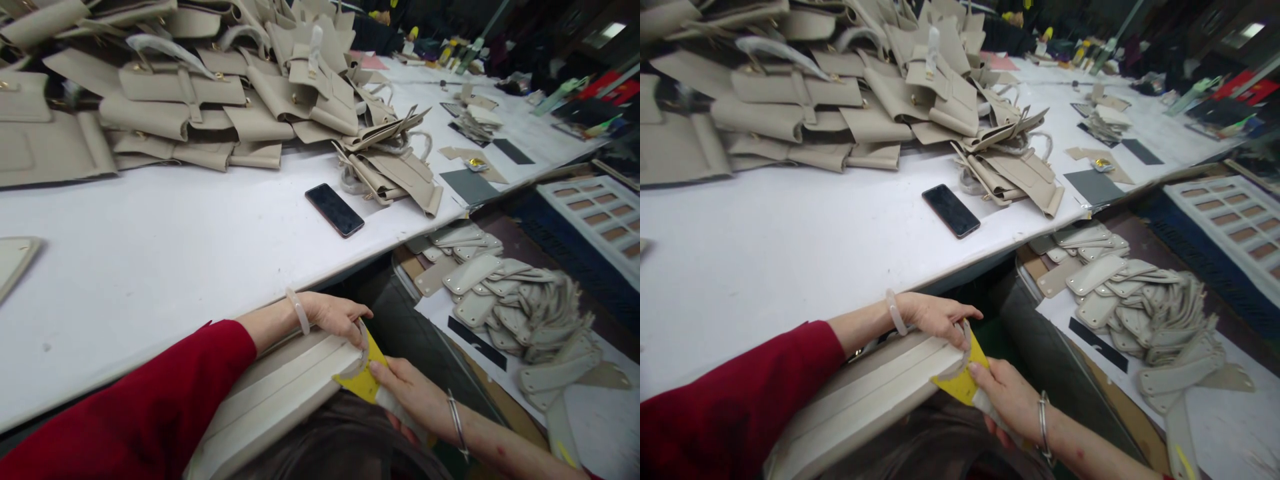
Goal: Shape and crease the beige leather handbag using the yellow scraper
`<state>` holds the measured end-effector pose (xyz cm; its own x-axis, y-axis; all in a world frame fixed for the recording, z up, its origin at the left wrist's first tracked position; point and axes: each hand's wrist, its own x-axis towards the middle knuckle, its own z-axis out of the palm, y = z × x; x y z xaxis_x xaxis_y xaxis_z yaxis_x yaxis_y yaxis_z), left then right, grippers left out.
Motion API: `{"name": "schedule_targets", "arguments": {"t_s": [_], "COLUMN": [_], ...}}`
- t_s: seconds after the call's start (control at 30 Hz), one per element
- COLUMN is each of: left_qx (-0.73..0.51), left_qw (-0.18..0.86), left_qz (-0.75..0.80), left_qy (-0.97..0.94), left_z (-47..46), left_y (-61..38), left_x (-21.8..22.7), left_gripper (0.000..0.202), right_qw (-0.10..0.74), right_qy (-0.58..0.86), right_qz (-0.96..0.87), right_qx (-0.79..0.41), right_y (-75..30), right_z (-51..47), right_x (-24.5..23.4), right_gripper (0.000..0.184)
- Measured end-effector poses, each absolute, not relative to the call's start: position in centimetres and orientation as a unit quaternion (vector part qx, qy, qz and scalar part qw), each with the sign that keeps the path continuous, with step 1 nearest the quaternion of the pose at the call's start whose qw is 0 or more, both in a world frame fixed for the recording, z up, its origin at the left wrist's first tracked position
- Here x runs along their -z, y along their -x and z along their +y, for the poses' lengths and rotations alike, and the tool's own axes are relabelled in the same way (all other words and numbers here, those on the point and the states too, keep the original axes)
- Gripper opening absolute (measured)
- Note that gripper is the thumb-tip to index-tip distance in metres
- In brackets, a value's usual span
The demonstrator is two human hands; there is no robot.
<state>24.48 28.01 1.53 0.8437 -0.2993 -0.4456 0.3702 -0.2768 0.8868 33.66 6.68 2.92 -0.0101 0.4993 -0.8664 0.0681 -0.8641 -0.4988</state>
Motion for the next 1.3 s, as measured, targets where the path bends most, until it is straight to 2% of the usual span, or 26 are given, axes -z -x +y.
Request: {"name": "schedule_targets", "arguments": {"t_s": [0.33, 0.5, 0.57, 0.7, 0.8, 0.9, 1.0, 1.1, 1.3], "left_qx": [0.241, 0.186, 0.159, 0.106, 0.064, 0.039, 0.033, 0.035, 0.046], "left_qw": [0.692, 0.750, 0.744, 0.682, 0.614, 0.555, 0.540, 0.533, 0.540], "left_qz": [0.031, 0.045, 0.070, 0.150, 0.208, 0.266, 0.311, 0.325, 0.343], "left_qy": [-0.680, -0.633, -0.645, -0.708, -0.759, -0.787, -0.782, -0.780, -0.767], "left_z": [27.7, 26.9, 26.6, 26.2, 25.6, 24.6, 23.7, 23.4, 23.6], "left_y": [-24.1, -23.8, -23.5, -21.3, -18.4, -16.1, -15.6, -16.0, -16.3], "left_x": [0.5, 0.7, 0.1, -2.1, -3.7, -4.4, -4.3, -4.2, -4.2], "left_gripper": [0.107, 0.118, 0.110, 0.076, 0.060, 0.054, 0.054, 0.052, 0.053], "right_qw": [0.216, 0.274, 0.297, 0.296, 0.325, 0.408, 0.472, 0.437, 0.340], "right_qy": [0.691, 0.685, 0.682, 0.659, 0.611, 0.635, 0.659, 0.652, 0.558], "right_qz": [-0.176, -0.167, -0.162, -0.115, -0.101, -0.122, -0.115, -0.109, -0.169], "right_qx": [-0.667, -0.654, -0.649, -0.682, -0.714, -0.644, -0.574, -0.610, -0.738], "right_y": [-31.3, -29.4, -28.9, -27.9, -27.9, -29.7, -32.4, -33.5, -31.7], "right_z": [7.1, 7.8, 8.0, 6.7, 3.9, 1.9, 3.3, 7.9, 16.1], "right_x": [-1.6, -1.4, -1.3, -1.8, -2.4, -2.3, -0.6, 2.1, 5.1], "right_gripper": [0.062, 0.063, 0.063, 0.057, 0.057, 0.060, 0.051, 0.042, 0.039]}}
